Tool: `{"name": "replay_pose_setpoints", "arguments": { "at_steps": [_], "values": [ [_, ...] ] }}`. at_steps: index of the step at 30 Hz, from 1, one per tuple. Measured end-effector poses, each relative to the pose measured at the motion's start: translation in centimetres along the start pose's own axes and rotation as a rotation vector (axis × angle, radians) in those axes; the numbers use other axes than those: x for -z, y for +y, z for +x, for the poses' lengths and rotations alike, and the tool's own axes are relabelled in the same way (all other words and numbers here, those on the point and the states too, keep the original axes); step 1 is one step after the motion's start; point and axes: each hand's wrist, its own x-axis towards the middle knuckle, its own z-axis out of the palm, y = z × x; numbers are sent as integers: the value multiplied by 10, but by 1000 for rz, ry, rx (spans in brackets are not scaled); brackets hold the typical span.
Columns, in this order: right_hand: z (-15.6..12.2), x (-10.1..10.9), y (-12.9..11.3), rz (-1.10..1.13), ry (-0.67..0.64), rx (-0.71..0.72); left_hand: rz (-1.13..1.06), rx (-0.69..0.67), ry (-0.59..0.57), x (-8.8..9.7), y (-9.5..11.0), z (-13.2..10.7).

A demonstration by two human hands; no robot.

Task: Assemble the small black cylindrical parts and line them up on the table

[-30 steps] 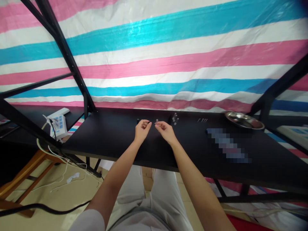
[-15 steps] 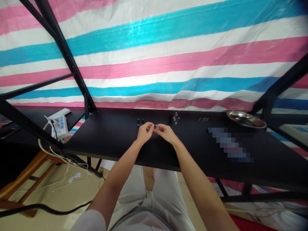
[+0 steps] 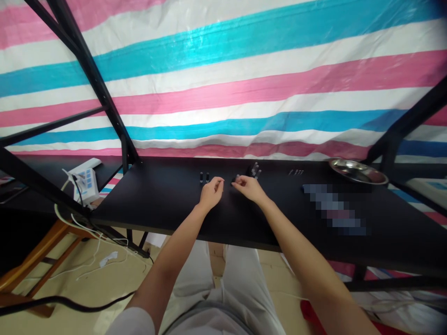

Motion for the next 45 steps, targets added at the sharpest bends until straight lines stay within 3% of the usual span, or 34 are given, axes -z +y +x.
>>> {"name": "replay_pose_setpoints", "arguments": {
  "at_steps": [5, 10, 20, 29, 42, 45],
  "values": [
    [8, 27, 20, -287, 98, -204, 64, -9, -42, 0, 3, -1],
    [7, 29, 32, -361, 165, -310, 99, 5, -62, 1, 3, -3],
    [2, 18, 47, -313, 236, -229, 101, -16, -75, 1, 5, -3],
    [-2, 16, 57, -253, 246, -242, 90, -26, -65, 1, 6, -3],
    [-4, 24, 52, -370, 301, -417, 85, -17, -78, 0, 7, -4],
    [-1, 23, 57, -398, 298, -430, 57, 6, -4, 1, 10, -3]
  ]
}}
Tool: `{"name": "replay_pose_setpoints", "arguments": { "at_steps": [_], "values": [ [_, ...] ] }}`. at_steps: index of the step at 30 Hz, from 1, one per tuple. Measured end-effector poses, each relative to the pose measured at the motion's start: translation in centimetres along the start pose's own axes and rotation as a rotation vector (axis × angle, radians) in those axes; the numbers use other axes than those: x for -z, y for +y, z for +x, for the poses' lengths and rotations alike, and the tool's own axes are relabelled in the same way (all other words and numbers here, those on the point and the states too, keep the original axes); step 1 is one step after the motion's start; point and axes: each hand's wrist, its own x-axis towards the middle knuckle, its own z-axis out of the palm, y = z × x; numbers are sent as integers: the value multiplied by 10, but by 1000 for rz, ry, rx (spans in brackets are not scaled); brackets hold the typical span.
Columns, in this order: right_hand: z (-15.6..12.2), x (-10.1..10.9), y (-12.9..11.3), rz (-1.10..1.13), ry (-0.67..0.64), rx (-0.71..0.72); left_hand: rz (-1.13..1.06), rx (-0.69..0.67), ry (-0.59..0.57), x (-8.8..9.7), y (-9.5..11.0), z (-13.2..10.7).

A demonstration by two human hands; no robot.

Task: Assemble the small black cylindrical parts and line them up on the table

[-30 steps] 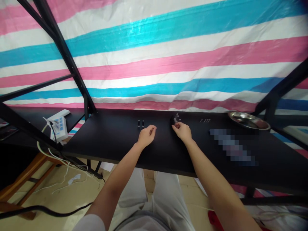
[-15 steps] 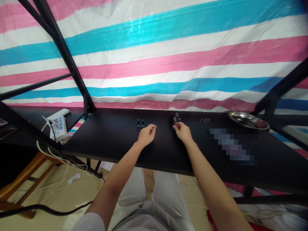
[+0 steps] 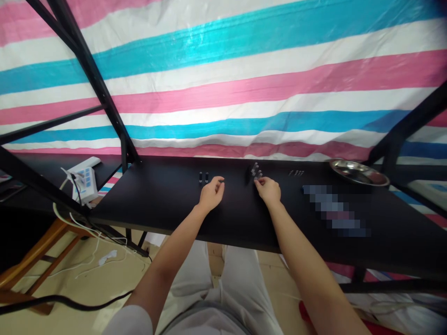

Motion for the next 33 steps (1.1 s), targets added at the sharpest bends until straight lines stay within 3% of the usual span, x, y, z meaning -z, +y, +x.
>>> {"name": "replay_pose_setpoints", "arguments": {
  "at_steps": [4, 7, 14, 22, 27, 33],
  "values": [
    [3, -5, 5, -18, 28, 28, -16, 127, 212, 3, -1, 3],
    [2, -6, 7, -44, 22, 29, -39, 235, 272, 4, -6, 6],
    [-11, 9, 0, -114, -21, 6, -75, 352, 186, 1, -14, 10],
    [-26, 26, -19, -9, 203, 70, -399, 523, 56, -3, -23, 16],
    [-33, 29, -25, 50, 322, 171, -490, 533, 15, -6, -25, 18],
    [-39, 33, -31, 129, 345, 277, -484, 481, 52, -5, -23, 17]
  ]
}}
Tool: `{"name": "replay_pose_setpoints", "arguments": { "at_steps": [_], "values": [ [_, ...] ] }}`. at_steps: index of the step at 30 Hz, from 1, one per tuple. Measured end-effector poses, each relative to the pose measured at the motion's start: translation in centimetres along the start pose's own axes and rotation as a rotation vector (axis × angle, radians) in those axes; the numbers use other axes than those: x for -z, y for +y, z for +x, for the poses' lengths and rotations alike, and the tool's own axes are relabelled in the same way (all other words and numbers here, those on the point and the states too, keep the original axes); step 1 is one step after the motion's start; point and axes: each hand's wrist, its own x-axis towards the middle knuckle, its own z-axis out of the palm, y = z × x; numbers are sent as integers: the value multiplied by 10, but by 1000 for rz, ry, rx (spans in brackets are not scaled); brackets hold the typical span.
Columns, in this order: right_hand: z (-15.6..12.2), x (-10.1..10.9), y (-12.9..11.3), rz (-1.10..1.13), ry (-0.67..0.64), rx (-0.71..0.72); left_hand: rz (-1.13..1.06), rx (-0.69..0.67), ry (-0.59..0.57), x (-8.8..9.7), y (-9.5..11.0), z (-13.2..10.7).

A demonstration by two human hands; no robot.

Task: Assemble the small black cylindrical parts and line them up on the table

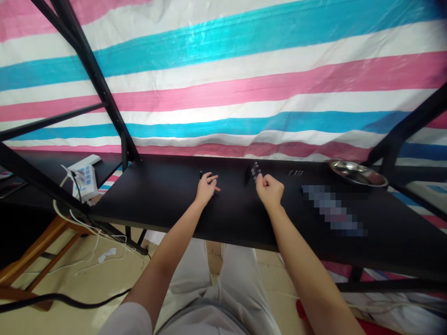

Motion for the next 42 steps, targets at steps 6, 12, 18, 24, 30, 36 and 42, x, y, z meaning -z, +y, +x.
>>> {"name": "replay_pose_setpoints", "arguments": {
  "at_steps": [6, 12, 18, 24, 30, 36, 42],
  "values": [
    [-3, -4, -25, 190, -166, 158, -150, -70, 13, 1, 12, -7],
    [-3, -24, -56, 478, -374, -54, -345, -75, -105, 4, 20, -11],
    [-10, -46, -65, 861, -419, -156, -381, -65, -211, 4, 22, -13],
    [-18, -49, -58, 954, -320, -223, -191, -155, -188, -1, 20, -15],
    [-20, -42, -61, 1119, -366, -273, -127, -183, -118, -3, 20, -16],
    [-21, -37, -65, 1163, -371, -281, -123, -196, -56, -5, 19, -16],
    [-22, -37, -66, 1181, -354, -284, -101, -216, -20, -5, 21, -17]
  ]
}}
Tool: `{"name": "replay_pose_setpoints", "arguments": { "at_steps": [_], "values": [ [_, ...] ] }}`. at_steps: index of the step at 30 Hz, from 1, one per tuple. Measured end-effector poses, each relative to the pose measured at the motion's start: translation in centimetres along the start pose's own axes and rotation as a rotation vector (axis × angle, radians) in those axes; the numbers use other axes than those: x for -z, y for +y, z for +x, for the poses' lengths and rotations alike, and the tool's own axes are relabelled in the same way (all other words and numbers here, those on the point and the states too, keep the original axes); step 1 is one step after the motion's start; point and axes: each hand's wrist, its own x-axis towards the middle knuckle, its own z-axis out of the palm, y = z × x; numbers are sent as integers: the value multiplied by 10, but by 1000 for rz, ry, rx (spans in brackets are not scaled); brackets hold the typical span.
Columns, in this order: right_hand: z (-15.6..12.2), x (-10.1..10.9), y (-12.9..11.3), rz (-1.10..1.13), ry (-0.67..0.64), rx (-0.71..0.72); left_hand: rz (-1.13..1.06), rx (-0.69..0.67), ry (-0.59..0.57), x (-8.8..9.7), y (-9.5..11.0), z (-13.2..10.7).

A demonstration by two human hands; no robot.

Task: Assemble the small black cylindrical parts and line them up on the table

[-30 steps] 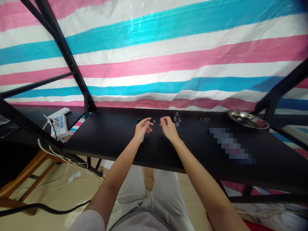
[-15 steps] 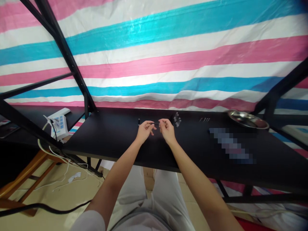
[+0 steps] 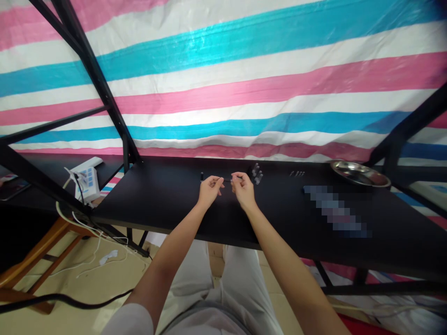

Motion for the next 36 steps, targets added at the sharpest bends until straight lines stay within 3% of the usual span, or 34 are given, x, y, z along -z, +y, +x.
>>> {"name": "replay_pose_setpoints", "arguments": {
  "at_steps": [7, 12, 22, 30, 33, 36],
  "values": [
    [-1, 1, 2, 8, -2, -4, 7, 6, 34, 0, 4, -2],
    [0, 4, 1, -58, 4, 13, -29, 11, 123, 3, 3, 1],
    [-3, 13, 0, -488, -165, 159, -56, -15, 160, 6, 3, 2],
    [1, 22, 9, -724, -233, 255, -61, -46, 76, 4, -3, 3],
    [2, 32, 4, -872, -288, 229, -47, -67, 93, 4, -2, 3],
    [7, 54, -6, -1043, -271, 61, -30, -70, 99, 4, -2, 2]
  ]
}}
